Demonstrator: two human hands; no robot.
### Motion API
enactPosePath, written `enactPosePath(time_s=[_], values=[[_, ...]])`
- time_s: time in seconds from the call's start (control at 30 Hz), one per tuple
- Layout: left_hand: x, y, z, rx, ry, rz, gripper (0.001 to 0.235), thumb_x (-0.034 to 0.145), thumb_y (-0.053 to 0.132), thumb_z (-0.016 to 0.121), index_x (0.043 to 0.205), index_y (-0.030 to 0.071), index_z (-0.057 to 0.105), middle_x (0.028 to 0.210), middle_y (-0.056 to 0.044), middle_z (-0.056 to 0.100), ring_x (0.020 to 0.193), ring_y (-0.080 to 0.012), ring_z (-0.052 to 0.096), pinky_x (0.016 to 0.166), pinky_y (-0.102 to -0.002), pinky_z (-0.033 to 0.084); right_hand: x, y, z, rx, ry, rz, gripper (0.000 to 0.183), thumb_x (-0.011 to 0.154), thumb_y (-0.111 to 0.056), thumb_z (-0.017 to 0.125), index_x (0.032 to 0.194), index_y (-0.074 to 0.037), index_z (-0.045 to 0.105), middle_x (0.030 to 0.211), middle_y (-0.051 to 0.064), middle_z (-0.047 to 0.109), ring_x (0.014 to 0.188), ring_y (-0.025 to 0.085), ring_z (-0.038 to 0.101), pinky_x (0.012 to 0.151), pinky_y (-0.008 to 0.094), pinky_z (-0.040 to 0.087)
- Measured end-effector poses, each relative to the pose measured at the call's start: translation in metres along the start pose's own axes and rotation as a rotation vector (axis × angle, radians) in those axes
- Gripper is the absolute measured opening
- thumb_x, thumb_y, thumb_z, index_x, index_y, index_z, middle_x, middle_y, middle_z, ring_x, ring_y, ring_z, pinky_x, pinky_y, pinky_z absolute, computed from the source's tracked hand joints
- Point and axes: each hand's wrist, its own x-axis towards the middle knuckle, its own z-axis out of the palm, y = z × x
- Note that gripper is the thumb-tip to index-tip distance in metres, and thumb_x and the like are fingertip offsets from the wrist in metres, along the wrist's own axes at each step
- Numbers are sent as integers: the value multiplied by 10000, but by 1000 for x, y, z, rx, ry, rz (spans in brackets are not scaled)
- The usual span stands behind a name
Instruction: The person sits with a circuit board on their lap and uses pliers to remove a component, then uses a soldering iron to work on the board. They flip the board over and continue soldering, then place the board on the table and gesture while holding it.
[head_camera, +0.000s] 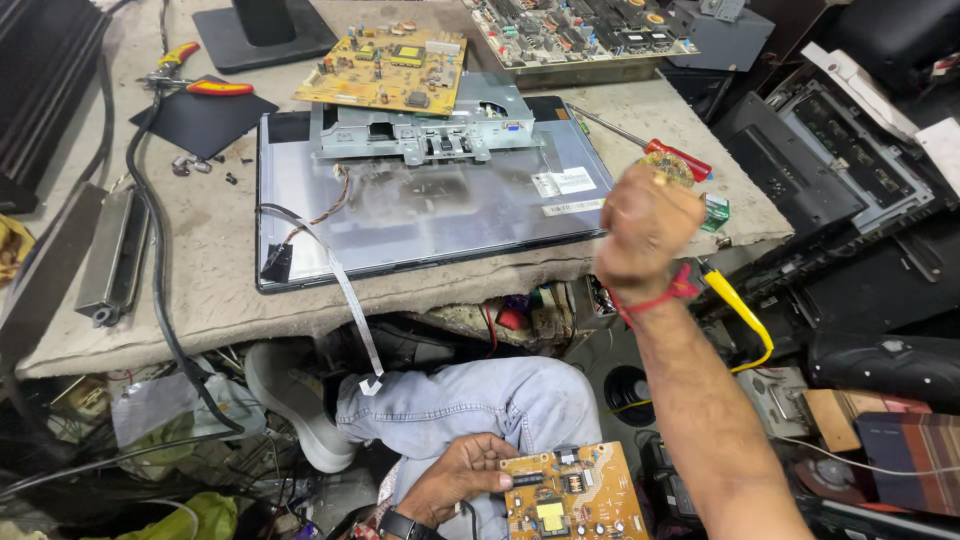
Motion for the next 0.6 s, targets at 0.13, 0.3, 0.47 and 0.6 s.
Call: enactPosePath(time_s=[0.13,0.3,0.47,0.6], values=[[1,6,-2,-20,-28,13,363,833,-21,764,1171,-65,637,1072,-152,759,971,-164,739,912,-305,603,-47,37,30,-66,-105,405,524,1107,-294,477,664,-14,489,564,73,431,518,198,450,531,397,342],[3,-2,-3,-30,-53,20,371,837,-23,766,1180,-74,633,1076,-156,754,974,-168,729,913,-301,605,-81,53,34,-91,-184,567,532,1088,-308,570,671,3,459,543,70,358,512,151,332,514,391,291],[8,-2,-9,-17,-28,-18,367,841,-24,768,1177,-74,631,1080,-150,749,976,-165,723,911,-310,606,-77,58,37,-64,-151,581,536,1083,-299,594,658,-6,446,547,58,353,531,122,330,503,371,287],[8,-4,-9,-30,-18,-27,362,833,-23,760,1169,-68,632,1084,-153,754,976,-165,730,905,-305,606,-88,62,34,-45,-148,587,536,1076,-285,612,651,-9,436,540,45,350,537,109,321,496,364,276]])
